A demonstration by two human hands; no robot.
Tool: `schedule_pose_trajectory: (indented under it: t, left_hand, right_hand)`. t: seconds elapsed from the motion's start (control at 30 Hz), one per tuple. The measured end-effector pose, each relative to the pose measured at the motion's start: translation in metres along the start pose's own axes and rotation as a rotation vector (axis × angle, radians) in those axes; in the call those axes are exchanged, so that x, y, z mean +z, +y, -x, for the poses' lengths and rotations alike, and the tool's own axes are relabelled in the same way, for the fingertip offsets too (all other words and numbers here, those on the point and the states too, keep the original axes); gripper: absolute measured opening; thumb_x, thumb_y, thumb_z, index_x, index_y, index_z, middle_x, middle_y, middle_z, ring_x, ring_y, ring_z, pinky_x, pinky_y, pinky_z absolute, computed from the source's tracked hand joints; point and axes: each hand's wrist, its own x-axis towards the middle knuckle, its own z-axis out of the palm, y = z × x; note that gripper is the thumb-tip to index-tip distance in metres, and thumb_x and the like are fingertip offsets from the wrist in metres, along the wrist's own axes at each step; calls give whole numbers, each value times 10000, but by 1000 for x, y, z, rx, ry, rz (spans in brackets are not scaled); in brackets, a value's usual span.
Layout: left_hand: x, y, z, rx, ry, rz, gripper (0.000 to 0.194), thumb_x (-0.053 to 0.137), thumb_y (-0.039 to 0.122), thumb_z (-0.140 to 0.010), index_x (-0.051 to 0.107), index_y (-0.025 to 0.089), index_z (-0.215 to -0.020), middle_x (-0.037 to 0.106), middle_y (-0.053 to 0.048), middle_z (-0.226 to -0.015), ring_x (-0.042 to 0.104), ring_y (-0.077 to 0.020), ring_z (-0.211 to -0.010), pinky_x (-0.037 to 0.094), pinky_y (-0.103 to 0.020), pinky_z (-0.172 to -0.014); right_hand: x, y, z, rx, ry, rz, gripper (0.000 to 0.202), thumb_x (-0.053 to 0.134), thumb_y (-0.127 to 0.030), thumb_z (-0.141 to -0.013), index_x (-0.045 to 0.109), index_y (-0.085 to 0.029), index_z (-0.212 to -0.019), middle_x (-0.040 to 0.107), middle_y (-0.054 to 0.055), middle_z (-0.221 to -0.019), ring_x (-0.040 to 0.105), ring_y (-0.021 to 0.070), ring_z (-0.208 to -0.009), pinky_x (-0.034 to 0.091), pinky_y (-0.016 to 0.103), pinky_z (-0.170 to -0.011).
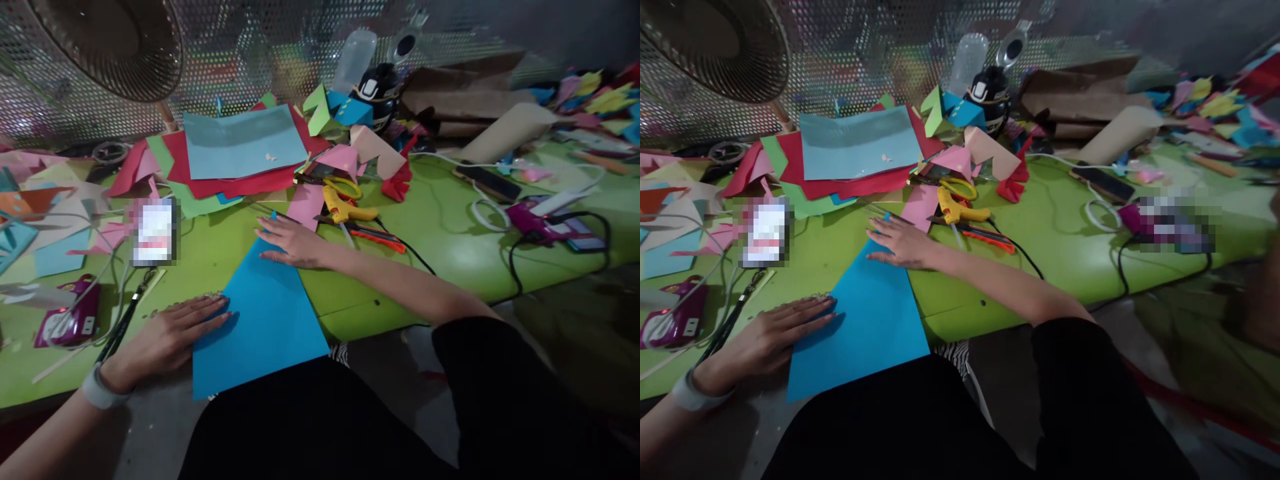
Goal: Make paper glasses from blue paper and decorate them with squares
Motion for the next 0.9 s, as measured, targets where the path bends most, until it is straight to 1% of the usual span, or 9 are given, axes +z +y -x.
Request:
schedule_pose_trajectory:
  t: [0.07, 0.1, 0.13, 0.23, 0.33, 0.5, 0.67, 0.77, 0.9]
  left_hand:
    - [1, -3, 0, 13, -20, -8, 710, 483, 136, -961, 256, 332, -1604, 408, -56, -1601, 428, -280, -1457, 423, -478, -1181]
    - [1, -4, 0, 22, -23, -2, 708, 485, 132, -959, 266, 333, -1602, 407, -55, -1601, 427, -280, -1457, 417, -476, -1186]
    - [1, -6, 1, 26, -25, 8, 702, 484, 132, -960, 275, 332, -1599, 409, -56, -1599, 427, -281, -1457, 413, -474, -1190]
    - [1, -8, 6, 14, -19, 34, 671, 482, 154, -974, 297, 335, -1592, 416, -58, -1594, 423, -288, -1459, 427, -483, -1179]
    - [1, -9, 9, 2, -19, 45, 653, 497, 191, -983, 304, 340, -1588, 416, -62, -1593, 427, -298, -1456, 448, -501, -1160]
    - [0, -11, 6, 8, -34, 51, 680, 508, 187, -974, 277, 318, -1600, 403, -71, -1604, 425, -290, -1460, 447, -487, -1164]
    - [1, -20, -7, 11, -13, 68, 702, 460, 104, -952, 280, 309, -1599, 400, -67, -1608, 417, -273, -1467, 419, -498, -1187]
    - [2, -25, -20, 15, -10, 58, 714, 417, 54, -940, 297, 327, -1589, 392, -47, -1611, 404, -258, -1474, 384, -510, -1209]
    - [2, -26, -38, -5, -3, 32, 682, 427, 43, -939, 362, 307, -1564, 393, -60, -1608, 408, -250, -1472, 365, -511, -1220]
  right_hand:
    - [-10, 9, -2, 75, 125, 35, 429, 400, -306, -1042, 595, -140, -1386, 547, 160, -1486, 510, 309, -1358, 389, 527, -1133]
    - [-14, 14, -4, 128, 160, 60, 396, 399, -221, -1022, 641, -141, -1326, 613, 163, -1401, 563, 312, -1275, 413, 531, -1084]
    - [-18, 19, -5, 174, 163, 88, 373, 425, -169, -992, 676, -135, -1266, 662, 168, -1307, 596, 317, -1193, 428, 531, -1037]
    - [-24, 34, -10, 214, 66, 166, 319, 483, -101, -930, 721, -118, -1142, 703, 165, -1125, 621, 297, -1033, 445, 470, -915]
    - [-26, 42, -17, 227, 13, 225, 326, 457, -47, -918, 716, -111, -1105, 702, 158, -1067, 625, 263, -952, 445, 404, -817]
    - [-39, 51, -29, 243, 12, 232, 244, 497, -62, -917, 716, -110, -1015, 716, 153, -992, 640, 261, -934, 449, 376, -803]
    - [-54, 57, -34, 256, 85, 119, 226, 528, -138, -933, 718, -115, -1055, 728, 151, -1022, 660, 271, -951, 471, 377, -819]
    - [-51, 54, -29, 184, 106, 61, 256, 530, -150, -941, 725, -130, -1106, 736, 144, -1057, 663, 268, -983, 484, 396, -871]
    - [-41, 47, -13, 105, 145, 102, 290, 489, -151, -967, 752, -122, -1088, 737, 170, -1126, 659, 290, -1041, 475, 472, -964]
